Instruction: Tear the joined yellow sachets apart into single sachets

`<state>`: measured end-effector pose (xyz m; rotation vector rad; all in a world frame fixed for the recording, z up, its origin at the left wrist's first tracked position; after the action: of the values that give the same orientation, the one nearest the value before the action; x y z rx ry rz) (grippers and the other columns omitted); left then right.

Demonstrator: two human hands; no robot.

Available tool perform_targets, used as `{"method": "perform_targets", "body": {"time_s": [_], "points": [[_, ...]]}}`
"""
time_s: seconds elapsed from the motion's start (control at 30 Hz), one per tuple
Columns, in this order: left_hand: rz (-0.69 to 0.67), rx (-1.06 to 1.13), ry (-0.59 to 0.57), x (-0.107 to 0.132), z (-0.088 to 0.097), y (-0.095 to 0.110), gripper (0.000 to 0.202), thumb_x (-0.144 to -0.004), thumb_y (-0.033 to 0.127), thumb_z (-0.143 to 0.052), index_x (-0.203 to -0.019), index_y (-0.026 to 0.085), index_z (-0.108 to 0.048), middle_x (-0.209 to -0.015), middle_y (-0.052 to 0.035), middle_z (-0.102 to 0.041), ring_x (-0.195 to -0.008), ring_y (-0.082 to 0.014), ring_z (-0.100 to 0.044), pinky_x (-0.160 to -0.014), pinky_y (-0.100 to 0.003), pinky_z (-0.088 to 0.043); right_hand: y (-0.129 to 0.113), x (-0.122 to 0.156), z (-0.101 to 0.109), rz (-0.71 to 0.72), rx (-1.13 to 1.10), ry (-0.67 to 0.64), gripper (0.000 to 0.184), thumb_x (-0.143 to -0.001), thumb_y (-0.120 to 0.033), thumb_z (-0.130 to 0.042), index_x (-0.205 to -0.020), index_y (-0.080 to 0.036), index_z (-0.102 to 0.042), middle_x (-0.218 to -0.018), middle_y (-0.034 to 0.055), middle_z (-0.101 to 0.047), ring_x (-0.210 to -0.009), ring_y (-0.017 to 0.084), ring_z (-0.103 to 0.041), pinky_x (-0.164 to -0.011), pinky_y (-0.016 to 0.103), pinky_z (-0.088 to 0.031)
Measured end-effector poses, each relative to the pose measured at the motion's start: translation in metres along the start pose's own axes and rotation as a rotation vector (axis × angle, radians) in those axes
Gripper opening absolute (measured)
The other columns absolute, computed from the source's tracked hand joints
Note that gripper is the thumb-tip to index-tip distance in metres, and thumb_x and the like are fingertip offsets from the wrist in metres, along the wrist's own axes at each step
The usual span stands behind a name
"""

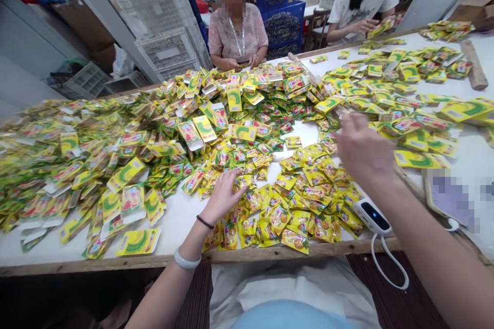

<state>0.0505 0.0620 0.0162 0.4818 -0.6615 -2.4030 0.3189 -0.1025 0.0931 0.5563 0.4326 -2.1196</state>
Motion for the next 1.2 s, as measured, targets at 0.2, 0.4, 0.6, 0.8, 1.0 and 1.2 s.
{"method": "perform_targets", "body": {"time_s": [0.2,0.4,0.6,0.8,1.0,1.2], "points": [[-0.008,-0.124,0.166,-0.025,0.000,-0.011,0.026,-0.085,0.025,-0.044,-0.110,0.020,-0.051,-0.113,-0.0091,-0.054,-0.114,-0.0233,-0.045,-0.098,-0.042,-0.036,-0.110,0.002,-0.081,0.251,-0.231,-0.462,0.044,-0.086,-0.042,-0.046,-0.123,-0.017,-0.046,-0.113,0.0105,-0.060,-0.104,0.026,-0.053,-0.081,0.033,-0.044],[0.013,0.055,0.085,-0.061,-0.007,-0.033,0.053,-0.074,0.016,-0.055,-0.126,0.020,-0.045,-0.132,-0.0081,-0.048,-0.131,-0.0247,-0.029,-0.111,-0.045,-0.015,-0.148,0.015,-0.119,0.194,-0.254,-0.556,0.032,-0.082,-0.033,-0.048,-0.105,-0.012,-0.058,-0.106,0.0154,-0.062,-0.096,0.027,-0.057,-0.074,0.032,-0.044],[0.124,0.319,0.164,-0.068,-0.014,-0.045,0.027,-0.077,0.018,-0.051,-0.102,0.018,-0.062,-0.109,-0.0108,-0.061,-0.118,-0.0269,-0.045,-0.105,-0.052,-0.024,-0.100,0.014,-0.107,0.123,-0.360,-0.598,0.028,-0.084,-0.036,-0.046,-0.097,-0.021,-0.067,-0.091,0.0073,-0.069,-0.082,0.023,-0.062,-0.066,0.029,-0.043],[0.215,0.677,0.166,-0.051,-0.014,-0.029,0.027,-0.080,0.035,-0.051,-0.096,0.014,-0.053,-0.076,-0.0023,-0.061,-0.076,-0.0164,-0.062,-0.078,-0.039,-0.052,-0.083,0.014,-0.079,-0.077,-0.811,-0.412,0.034,-0.087,-0.043,-0.045,-0.090,-0.017,-0.065,-0.078,0.0056,-0.066,-0.067,0.017,-0.059,-0.058,0.027,-0.044],[0.304,1.307,0.091,-0.021,-0.019,0.018,0.022,-0.075,0.028,-0.059,-0.092,0.017,-0.050,-0.083,0.0007,-0.059,-0.082,-0.0133,-0.062,-0.088,-0.036,-0.050,-0.134,0.038,-0.064,-0.430,-1.770,-0.584,0.029,-0.074,-0.046,-0.064,-0.081,-0.020,-0.052,-0.062,-0.0013,-0.061,-0.046,0.010,-0.054,-0.042,0.022,-0.044],[0.336,1.377,0.115,-0.007,-0.010,0.034,0.029,-0.078,0.040,-0.057,-0.095,0.016,-0.055,-0.095,-0.0041,-0.062,-0.091,-0.0192,-0.062,-0.086,-0.038,-0.050,-0.142,0.044,-0.062,-0.375,-1.590,-0.581,0.034,-0.075,-0.051,-0.060,-0.079,-0.019,-0.051,-0.059,-0.0011,-0.058,-0.044,0.010,-0.052,-0.041,0.022,-0.044]]}}
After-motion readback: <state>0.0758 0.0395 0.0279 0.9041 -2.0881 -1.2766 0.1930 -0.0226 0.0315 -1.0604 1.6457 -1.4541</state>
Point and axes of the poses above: each hand's wrist, its own x-axis away from the middle knuckle, its own z-axis out of the back of the hand, y = z × x, the point moved 3 cm from there along -x, towards the middle knuckle
